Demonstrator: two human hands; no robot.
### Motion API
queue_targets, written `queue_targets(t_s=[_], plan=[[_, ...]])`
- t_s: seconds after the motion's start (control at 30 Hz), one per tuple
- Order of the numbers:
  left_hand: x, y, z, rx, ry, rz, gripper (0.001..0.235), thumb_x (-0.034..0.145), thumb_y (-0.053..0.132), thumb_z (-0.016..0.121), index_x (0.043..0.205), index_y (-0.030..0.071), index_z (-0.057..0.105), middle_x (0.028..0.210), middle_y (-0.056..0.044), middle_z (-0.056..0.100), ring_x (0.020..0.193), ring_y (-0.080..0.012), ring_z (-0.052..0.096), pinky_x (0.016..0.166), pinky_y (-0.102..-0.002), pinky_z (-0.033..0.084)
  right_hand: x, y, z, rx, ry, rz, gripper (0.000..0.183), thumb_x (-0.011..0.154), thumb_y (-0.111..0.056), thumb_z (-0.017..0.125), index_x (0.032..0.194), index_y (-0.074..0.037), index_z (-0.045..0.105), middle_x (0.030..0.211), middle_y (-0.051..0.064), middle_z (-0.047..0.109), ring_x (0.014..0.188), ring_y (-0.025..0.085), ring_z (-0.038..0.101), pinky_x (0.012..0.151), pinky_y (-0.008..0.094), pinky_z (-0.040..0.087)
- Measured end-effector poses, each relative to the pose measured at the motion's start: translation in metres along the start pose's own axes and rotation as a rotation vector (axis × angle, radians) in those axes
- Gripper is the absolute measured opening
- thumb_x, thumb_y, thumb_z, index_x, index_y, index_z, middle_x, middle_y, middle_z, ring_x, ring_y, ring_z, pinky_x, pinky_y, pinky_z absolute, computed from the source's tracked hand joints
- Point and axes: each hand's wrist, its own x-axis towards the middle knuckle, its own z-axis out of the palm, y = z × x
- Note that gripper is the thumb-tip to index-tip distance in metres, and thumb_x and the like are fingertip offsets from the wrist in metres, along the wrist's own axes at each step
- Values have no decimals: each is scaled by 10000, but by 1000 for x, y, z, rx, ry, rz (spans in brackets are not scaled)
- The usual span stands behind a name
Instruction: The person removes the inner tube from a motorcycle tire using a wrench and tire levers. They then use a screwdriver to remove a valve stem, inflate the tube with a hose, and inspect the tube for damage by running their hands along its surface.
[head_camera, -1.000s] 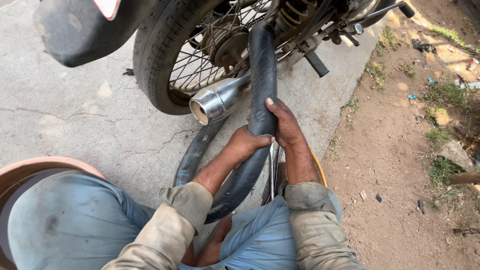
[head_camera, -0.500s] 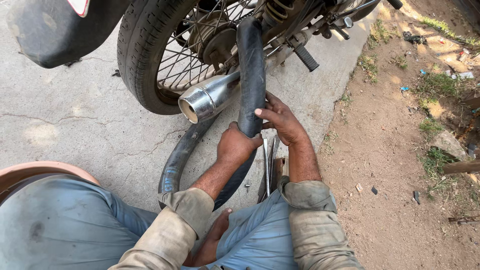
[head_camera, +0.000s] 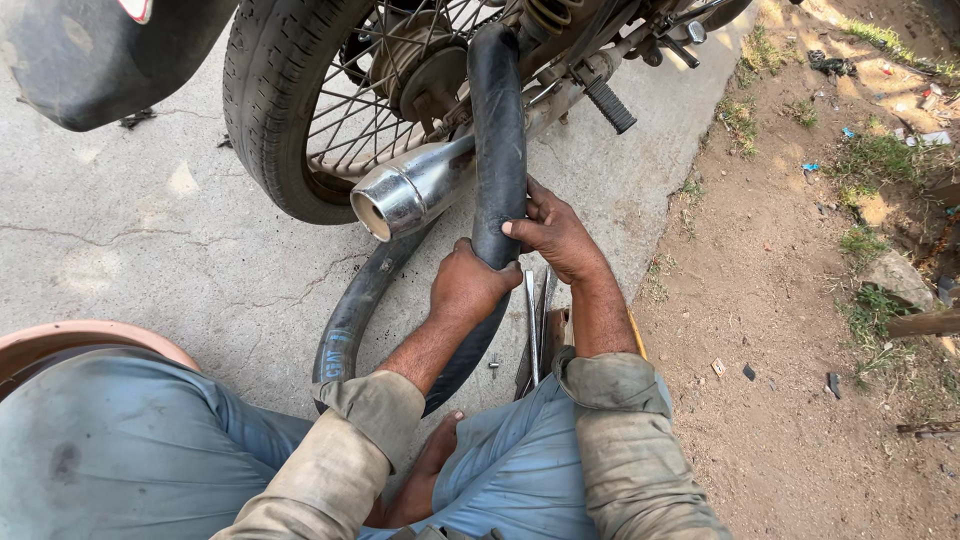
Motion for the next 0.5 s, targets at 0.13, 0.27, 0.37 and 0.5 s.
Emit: queue_targets(t_s=[0.13,0.27,0.37,0.5], plan=[[1,-1,0,6,5,3,762,705,449,798,1242,-36,559,1048,-187,735,969,-306,756,877,-422,602,1,3,-1,20,-25,-19,992,712,-123,765,1606,-41,343,1217,132,720,1000,215,719,798,389,637],[1,-1,0,5,1,1,765,704,446,804,1246,-33,554,1045,-182,733,960,-294,751,872,-416,597,2,4,-1,8,-21,-16,981,711,-117,760,1601,-42,355,1200,124,725,989,214,722,792,394,637],[1,-1,-1,7,-32,0,765,726,443,788,1265,-37,531,1022,-171,730,929,-271,760,852,-399,611,3,3,-1,-26,7,9,987,701,-110,759,1597,-58,348,1172,133,739,972,218,733,782,395,644],[-1,-1,-3,-1,-76,-7,749,751,426,764,1280,-40,511,1000,-153,723,895,-248,772,825,-381,633,3,5,1,-36,8,-2,1013,690,-125,757,1613,-63,346,1178,141,735,956,226,720,767,397,629]])
